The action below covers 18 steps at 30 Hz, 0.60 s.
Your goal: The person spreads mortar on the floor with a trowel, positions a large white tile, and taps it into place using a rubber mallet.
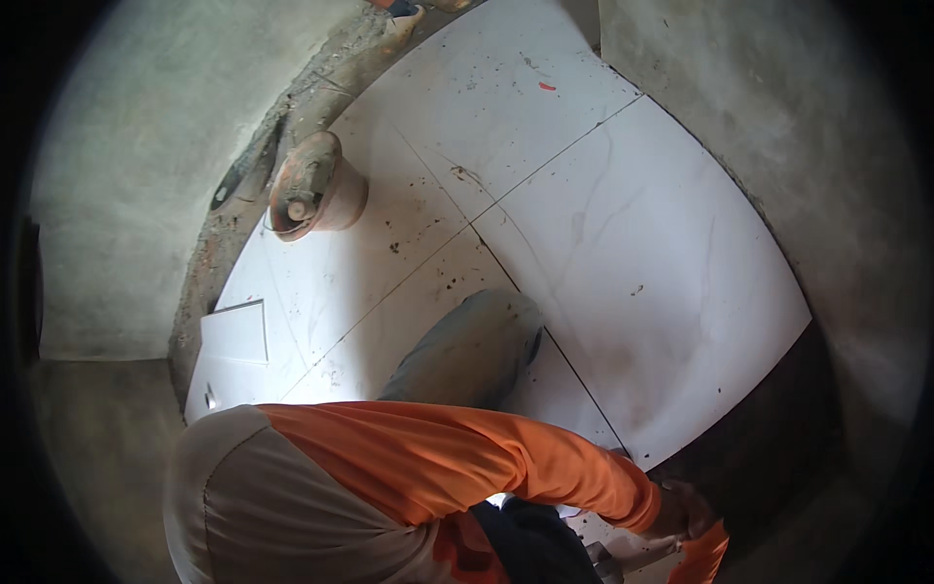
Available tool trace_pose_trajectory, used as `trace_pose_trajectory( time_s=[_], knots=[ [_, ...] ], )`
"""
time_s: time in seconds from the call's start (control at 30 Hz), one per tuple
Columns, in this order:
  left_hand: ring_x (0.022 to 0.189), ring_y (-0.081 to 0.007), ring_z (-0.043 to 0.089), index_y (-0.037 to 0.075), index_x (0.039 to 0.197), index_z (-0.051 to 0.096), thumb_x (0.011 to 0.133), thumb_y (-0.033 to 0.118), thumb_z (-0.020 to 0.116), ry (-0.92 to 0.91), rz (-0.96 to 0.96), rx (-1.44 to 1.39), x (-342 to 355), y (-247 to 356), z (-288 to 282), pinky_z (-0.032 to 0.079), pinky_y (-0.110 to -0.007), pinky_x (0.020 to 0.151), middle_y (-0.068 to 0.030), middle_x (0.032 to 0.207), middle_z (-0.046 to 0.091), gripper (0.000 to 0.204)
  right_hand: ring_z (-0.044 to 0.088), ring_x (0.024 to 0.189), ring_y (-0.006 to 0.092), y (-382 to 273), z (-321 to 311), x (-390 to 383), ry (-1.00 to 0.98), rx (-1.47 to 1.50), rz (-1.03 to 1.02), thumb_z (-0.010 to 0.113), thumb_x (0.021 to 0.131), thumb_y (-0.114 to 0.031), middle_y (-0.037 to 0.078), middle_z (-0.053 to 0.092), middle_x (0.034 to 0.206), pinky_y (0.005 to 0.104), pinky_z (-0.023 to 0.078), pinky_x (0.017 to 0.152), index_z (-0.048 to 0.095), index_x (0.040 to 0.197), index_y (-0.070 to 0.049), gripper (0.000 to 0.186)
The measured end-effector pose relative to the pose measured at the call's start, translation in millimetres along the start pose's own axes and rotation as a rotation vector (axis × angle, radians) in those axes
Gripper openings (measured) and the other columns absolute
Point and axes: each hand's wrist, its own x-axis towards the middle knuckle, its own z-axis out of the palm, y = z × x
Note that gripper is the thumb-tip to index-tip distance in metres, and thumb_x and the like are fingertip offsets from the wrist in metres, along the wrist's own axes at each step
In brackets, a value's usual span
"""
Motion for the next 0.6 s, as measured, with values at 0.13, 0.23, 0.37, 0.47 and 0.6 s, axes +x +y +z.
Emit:
trace_pose_trajectory(
  time_s=[0.13,0.23,0.37,0.47,0.6],
  knots=[
    [0.083,-0.0262,0.057,0.006,0.089,0.057,0.075,0.006,0.053,-0.059,0.154,0.251,23.6,-33.4,22.4,0.046,-0.036,0.070,-0.0150,0.088,0.059,0.014,0.055,0.088,0.0222,73.4,2.6,-22.4,-0.145,0.074,0.120,0.049,0.089,-0.028,0.012,0.055,0.107,0.0337,0.046,0.078,0.054,0.113,-0.004,0.033],
    [0.082,-0.0260,0.056,0.005,0.090,0.055,0.074,0.002,0.053,-0.122,0.570,0.642,42.3,-50.8,25.4,0.046,-0.035,0.070,-0.0142,0.090,0.058,0.017,0.055,0.089,0.0211,118.4,-9.2,-32.4,-0.221,0.131,0.163,0.047,0.090,-0.028,0.011,0.055,0.109,0.0332,0.046,0.079,0.054,0.113,-0.005,0.033],
    [0.087,-0.0279,0.054,0.003,0.100,0.054,0.076,0.006,0.058,0.040,0.528,1.137,27.4,23.0,2.0,0.045,-0.038,0.076,-0.0136,0.095,0.056,0.025,0.054,0.090,0.0197,170.7,-57.6,-26.5,-0.222,0.172,0.170,0.046,0.090,-0.028,0.010,0.055,0.110,0.0324,0.045,0.080,0.055,0.113,-0.005,0.033],
    [0.084,-0.0283,0.055,0.002,0.104,0.053,0.080,0.011,0.059,0.272,0.546,0.991,-46.1,98.0,-46.0,0.045,-0.038,0.074,-0.0125,0.092,0.057,0.026,0.053,0.088,0.0166,171.2,-105.8,-2.4,-0.172,-0.017,0.126,0.047,0.091,-0.030,0.008,0.056,0.110,0.0311,0.043,0.077,0.055,0.116,-0.006,0.035],
    [0.081,-0.0236,0.057,0.004,0.109,0.051,0.090,0.044,0.043,1.119,-0.245,0.495,-134.4,164.0,-121.6,0.046,-0.038,0.071,-0.0093,0.089,0.059,0.045,0.053,0.086,0.0171,175.0,-141.1,17.3,0.004,-0.134,0.161,0.048,0.090,-0.030,0.008,0.056,0.108,0.0315,0.043,0.076,0.055,0.114,-0.006,0.035]
  ],
)
